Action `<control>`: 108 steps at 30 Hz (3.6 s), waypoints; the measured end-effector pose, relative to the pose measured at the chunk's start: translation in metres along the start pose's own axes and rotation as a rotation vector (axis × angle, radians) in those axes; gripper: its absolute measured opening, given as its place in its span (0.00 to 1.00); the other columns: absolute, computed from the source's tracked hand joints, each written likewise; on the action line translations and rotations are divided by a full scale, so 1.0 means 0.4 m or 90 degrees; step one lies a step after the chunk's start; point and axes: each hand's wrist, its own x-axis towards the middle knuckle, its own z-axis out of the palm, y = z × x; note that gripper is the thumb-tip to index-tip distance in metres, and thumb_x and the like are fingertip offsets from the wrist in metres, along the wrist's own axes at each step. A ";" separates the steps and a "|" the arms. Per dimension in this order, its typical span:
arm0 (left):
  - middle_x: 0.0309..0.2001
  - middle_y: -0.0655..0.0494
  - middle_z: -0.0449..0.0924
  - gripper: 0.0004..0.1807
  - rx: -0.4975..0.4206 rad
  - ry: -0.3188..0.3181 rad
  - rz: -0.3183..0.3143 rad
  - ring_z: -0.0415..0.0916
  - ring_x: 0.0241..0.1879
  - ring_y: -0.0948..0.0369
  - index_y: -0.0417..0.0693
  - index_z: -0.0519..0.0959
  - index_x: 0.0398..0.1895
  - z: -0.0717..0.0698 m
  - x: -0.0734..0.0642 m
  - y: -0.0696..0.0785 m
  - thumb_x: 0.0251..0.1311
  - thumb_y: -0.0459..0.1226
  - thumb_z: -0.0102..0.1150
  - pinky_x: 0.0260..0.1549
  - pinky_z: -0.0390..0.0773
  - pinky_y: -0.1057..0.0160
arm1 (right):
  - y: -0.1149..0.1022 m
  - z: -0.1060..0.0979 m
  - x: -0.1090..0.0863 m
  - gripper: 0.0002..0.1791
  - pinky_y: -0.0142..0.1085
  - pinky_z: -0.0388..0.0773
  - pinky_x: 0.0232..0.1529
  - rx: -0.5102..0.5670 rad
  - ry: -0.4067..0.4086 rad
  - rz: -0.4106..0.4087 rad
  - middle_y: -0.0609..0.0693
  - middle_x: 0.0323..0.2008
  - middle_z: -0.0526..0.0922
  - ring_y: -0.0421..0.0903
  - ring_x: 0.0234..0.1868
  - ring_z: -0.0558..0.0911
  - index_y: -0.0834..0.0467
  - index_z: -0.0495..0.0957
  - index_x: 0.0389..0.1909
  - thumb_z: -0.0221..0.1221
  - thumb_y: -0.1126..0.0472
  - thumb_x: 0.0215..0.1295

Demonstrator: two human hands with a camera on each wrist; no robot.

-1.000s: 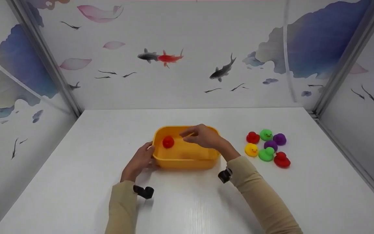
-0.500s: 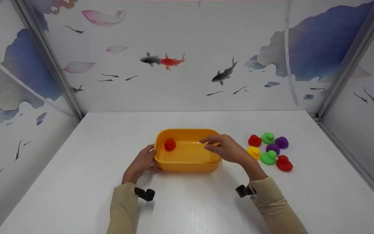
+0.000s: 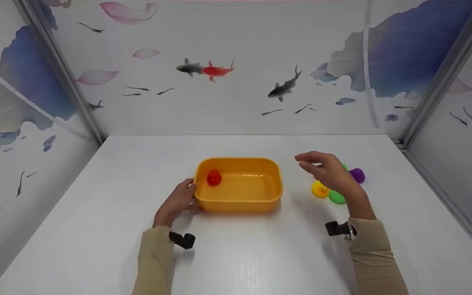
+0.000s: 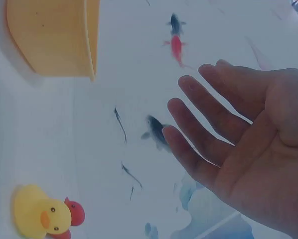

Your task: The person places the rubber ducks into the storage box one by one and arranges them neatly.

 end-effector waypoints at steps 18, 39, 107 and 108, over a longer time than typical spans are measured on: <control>0.68 0.46 0.72 0.27 -0.002 -0.009 0.005 0.78 0.56 0.51 0.50 0.60 0.76 0.000 -0.002 -0.010 0.78 0.47 0.40 0.54 0.84 0.54 | 0.176 -0.115 -0.047 0.27 0.56 0.73 0.67 -0.012 0.113 0.197 0.65 0.69 0.69 0.65 0.68 0.70 0.55 0.68 0.71 0.49 0.46 0.77; 0.67 0.43 0.73 0.28 -0.013 -0.018 0.022 0.80 0.55 0.51 0.47 0.60 0.76 -0.004 -0.003 -0.007 0.79 0.46 0.40 0.52 0.85 0.53 | 0.306 -0.150 -0.083 0.37 0.57 0.63 0.74 0.142 0.187 0.277 0.64 0.71 0.68 0.60 0.71 0.67 0.57 0.64 0.74 0.52 0.39 0.73; 0.68 0.46 0.73 0.28 0.003 -0.015 0.025 0.78 0.56 0.51 0.51 0.61 0.76 -0.009 -0.002 -0.012 0.78 0.50 0.42 0.56 0.83 0.53 | 0.370 -0.149 -0.054 0.42 0.56 0.61 0.76 0.194 0.196 0.395 0.64 0.79 0.50 0.65 0.77 0.55 0.57 0.55 0.78 0.58 0.44 0.70; 0.68 0.46 0.73 0.29 0.008 -0.015 0.024 0.78 0.56 0.51 0.51 0.61 0.76 -0.008 -0.003 -0.013 0.78 0.50 0.42 0.56 0.83 0.53 | 0.364 -0.151 -0.055 0.42 0.56 0.60 0.77 0.196 0.197 0.391 0.64 0.79 0.50 0.65 0.78 0.54 0.57 0.54 0.78 0.58 0.43 0.70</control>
